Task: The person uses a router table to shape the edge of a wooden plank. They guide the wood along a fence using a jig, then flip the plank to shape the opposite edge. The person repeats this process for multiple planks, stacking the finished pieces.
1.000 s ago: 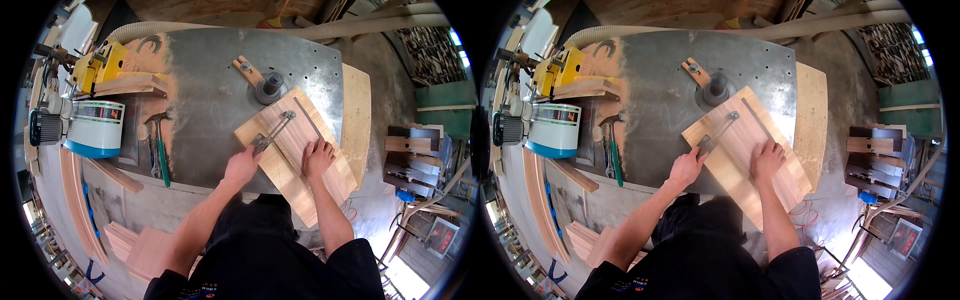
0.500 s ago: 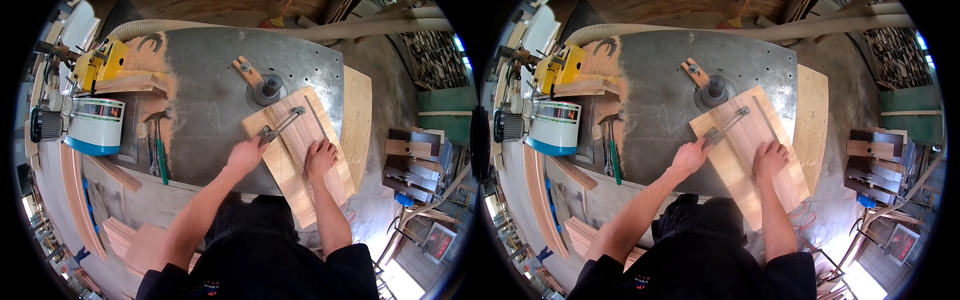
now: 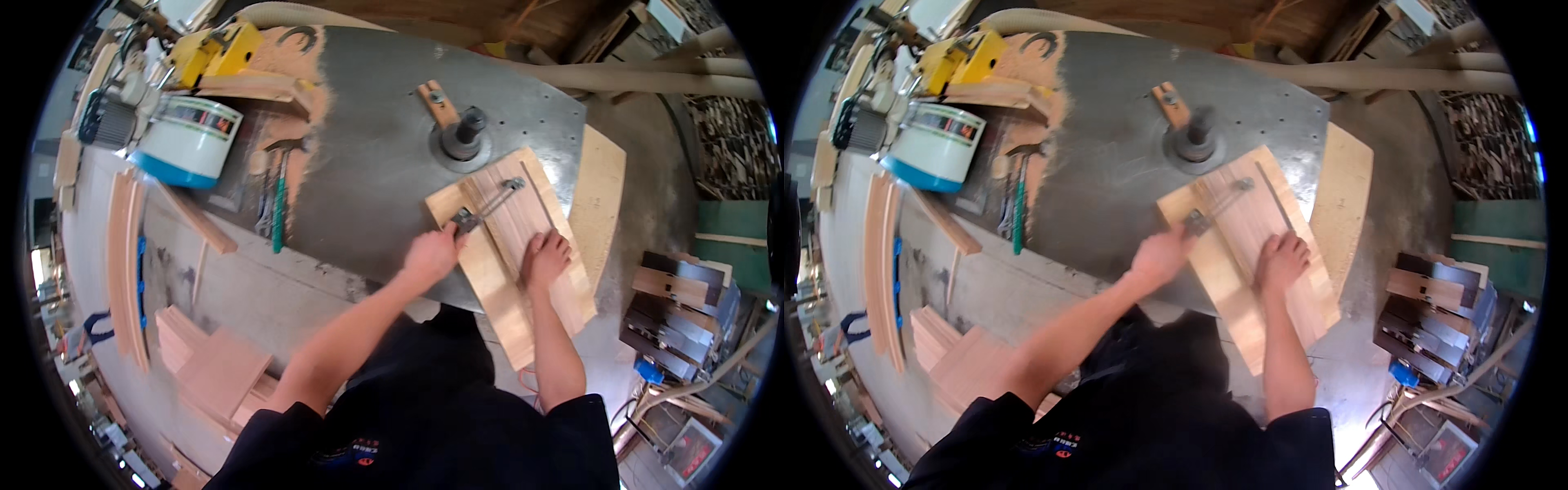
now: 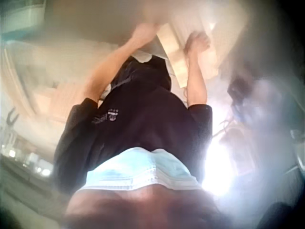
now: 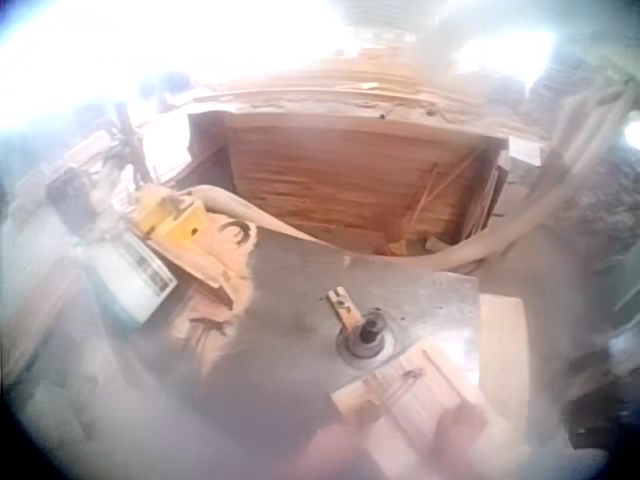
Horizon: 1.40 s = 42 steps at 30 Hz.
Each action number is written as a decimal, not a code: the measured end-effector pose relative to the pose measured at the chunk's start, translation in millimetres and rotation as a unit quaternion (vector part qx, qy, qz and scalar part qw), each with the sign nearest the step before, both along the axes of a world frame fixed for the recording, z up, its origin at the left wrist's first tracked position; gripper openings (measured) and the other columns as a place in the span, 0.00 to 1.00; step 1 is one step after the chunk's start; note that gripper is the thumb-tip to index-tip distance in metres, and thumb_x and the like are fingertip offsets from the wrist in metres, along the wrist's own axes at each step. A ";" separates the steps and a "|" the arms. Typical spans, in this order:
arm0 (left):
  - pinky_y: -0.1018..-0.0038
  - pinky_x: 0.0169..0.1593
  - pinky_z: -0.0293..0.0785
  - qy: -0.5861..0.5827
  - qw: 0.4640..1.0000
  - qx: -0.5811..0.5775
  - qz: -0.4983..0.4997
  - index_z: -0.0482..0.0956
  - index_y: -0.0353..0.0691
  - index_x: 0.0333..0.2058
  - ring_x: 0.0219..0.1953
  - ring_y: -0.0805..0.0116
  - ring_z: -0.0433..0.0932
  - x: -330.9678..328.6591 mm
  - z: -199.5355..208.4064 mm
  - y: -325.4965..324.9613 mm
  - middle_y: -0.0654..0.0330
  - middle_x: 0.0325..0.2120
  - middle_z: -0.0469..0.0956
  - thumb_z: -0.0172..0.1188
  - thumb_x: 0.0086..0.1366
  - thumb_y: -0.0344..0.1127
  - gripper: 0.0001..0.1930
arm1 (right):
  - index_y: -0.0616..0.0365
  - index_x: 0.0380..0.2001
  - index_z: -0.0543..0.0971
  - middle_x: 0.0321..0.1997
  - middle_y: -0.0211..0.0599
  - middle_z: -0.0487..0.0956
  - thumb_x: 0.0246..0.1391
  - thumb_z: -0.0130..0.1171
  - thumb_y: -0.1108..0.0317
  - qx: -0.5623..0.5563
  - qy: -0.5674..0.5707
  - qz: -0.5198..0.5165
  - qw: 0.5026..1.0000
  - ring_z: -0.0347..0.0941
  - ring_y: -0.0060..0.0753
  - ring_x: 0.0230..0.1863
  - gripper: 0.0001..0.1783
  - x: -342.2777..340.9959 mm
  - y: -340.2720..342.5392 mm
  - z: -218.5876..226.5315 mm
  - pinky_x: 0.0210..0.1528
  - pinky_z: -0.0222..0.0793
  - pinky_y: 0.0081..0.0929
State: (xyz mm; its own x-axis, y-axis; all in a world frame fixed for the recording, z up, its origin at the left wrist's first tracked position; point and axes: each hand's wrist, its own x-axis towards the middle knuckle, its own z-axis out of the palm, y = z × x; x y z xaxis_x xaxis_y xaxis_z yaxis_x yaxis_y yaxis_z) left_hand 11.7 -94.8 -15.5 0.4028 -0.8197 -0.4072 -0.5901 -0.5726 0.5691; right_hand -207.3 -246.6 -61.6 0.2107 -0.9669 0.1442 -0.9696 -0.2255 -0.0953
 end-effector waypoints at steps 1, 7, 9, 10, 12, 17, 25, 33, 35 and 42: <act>0.47 0.40 0.80 -0.006 1.000 0.000 0.010 0.72 0.39 0.45 0.33 0.39 0.84 -13.6 1.8 15.5 0.43 0.27 0.83 0.51 0.75 0.53 0.20 | 0.56 0.53 0.76 0.52 0.45 0.76 0.64 0.55 0.54 0.015 0.003 0.002 1.000 0.69 0.53 0.56 0.21 -9.2 8.7 1.1 0.59 0.62 0.51; 0.48 0.43 0.80 -0.001 0.994 -0.085 0.069 0.73 0.38 0.52 0.38 0.40 0.84 -75.6 8.9 90.7 0.44 0.36 0.83 0.54 0.74 0.51 0.22 | 0.61 0.58 0.73 0.57 0.46 0.75 0.61 0.60 0.55 0.034 -0.026 0.059 0.997 0.68 0.52 0.61 0.28 -53.2 52.2 7.2 0.65 0.59 0.50; 0.49 0.44 0.79 -0.085 0.981 -0.165 0.056 0.73 0.37 0.55 0.39 0.40 0.83 -82.8 7.7 110.1 0.44 0.36 0.83 0.55 0.73 0.50 0.23 | 0.61 0.58 0.73 0.57 0.46 0.75 0.60 0.60 0.55 0.027 -0.042 0.069 0.996 0.67 0.51 0.62 0.28 -59.2 63.1 8.0 0.66 0.58 0.49; 0.48 0.45 0.77 -0.054 0.983 -0.170 0.045 0.68 0.39 0.61 0.39 0.37 0.82 -81.8 7.4 120.3 0.43 0.35 0.82 0.54 0.75 0.50 0.25 | 0.61 0.58 0.73 0.57 0.45 0.75 0.60 0.61 0.55 0.030 -0.036 0.070 0.996 0.67 0.51 0.62 0.28 -60.9 66.1 8.2 0.67 0.58 0.48; 0.48 0.44 0.76 0.096 0.987 -0.105 0.075 0.64 0.40 0.64 0.39 0.36 0.82 -81.3 8.8 135.2 0.42 0.36 0.82 0.52 0.76 0.50 0.26 | 0.61 0.58 0.73 0.57 0.45 0.75 0.60 0.62 0.55 0.025 -0.042 0.078 0.996 0.67 0.51 0.62 0.28 -62.9 69.1 8.8 0.66 0.59 0.49; 0.54 0.34 0.75 0.246 0.956 0.078 0.138 0.56 0.42 0.70 0.30 0.45 0.82 -82.8 35.8 135.5 0.43 0.29 0.80 0.49 0.79 0.48 0.28 | 0.61 0.52 0.75 0.56 0.46 0.77 0.59 0.64 0.51 0.080 -0.063 0.083 0.991 0.69 0.51 0.60 0.27 -69.5 62.5 17.1 0.63 0.61 0.50; 0.70 0.18 0.62 0.375 0.900 0.100 0.198 0.56 0.41 0.71 0.14 0.73 0.63 -78.6 81.6 127.3 0.64 0.19 0.66 0.48 0.79 0.48 0.29 | 0.61 0.48 0.73 0.43 0.50 0.83 0.56 0.68 0.40 0.220 -0.069 0.065 0.971 0.79 0.56 0.48 0.35 -71.6 33.4 34.3 0.53 0.71 0.48; 0.54 0.42 0.76 0.256 0.956 0.082 0.120 0.62 0.37 0.67 0.33 0.42 0.82 -81.0 59.7 133.1 0.39 0.31 0.81 0.45 0.80 0.50 0.27 | 0.61 0.43 0.71 0.37 0.50 0.83 0.53 0.71 0.41 0.294 -0.097 0.065 0.949 0.81 0.55 0.42 0.34 -68.1 19.7 46.4 0.42 0.75 0.47; 0.52 0.47 0.75 0.241 0.960 0.086 0.115 0.62 0.37 0.67 0.40 0.36 0.82 -80.9 56.2 133.3 0.36 0.34 0.81 0.45 0.80 0.50 0.27 | 0.61 0.42 0.71 0.37 0.49 0.83 0.53 0.71 0.40 0.292 -0.093 0.071 0.949 0.81 0.55 0.42 0.34 -67.3 18.7 48.6 0.42 0.75 0.47; 0.49 0.50 0.74 0.239 0.960 0.089 0.114 0.62 0.37 0.66 0.45 0.32 0.80 -82.5 49.1 134.5 0.34 0.38 0.81 0.45 0.80 0.51 0.27 | 0.60 0.44 0.72 0.42 0.50 0.82 0.55 0.69 0.40 0.259 -0.086 0.084 0.958 0.79 0.54 0.47 0.33 -67.0 24.5 42.1 0.46 0.75 0.47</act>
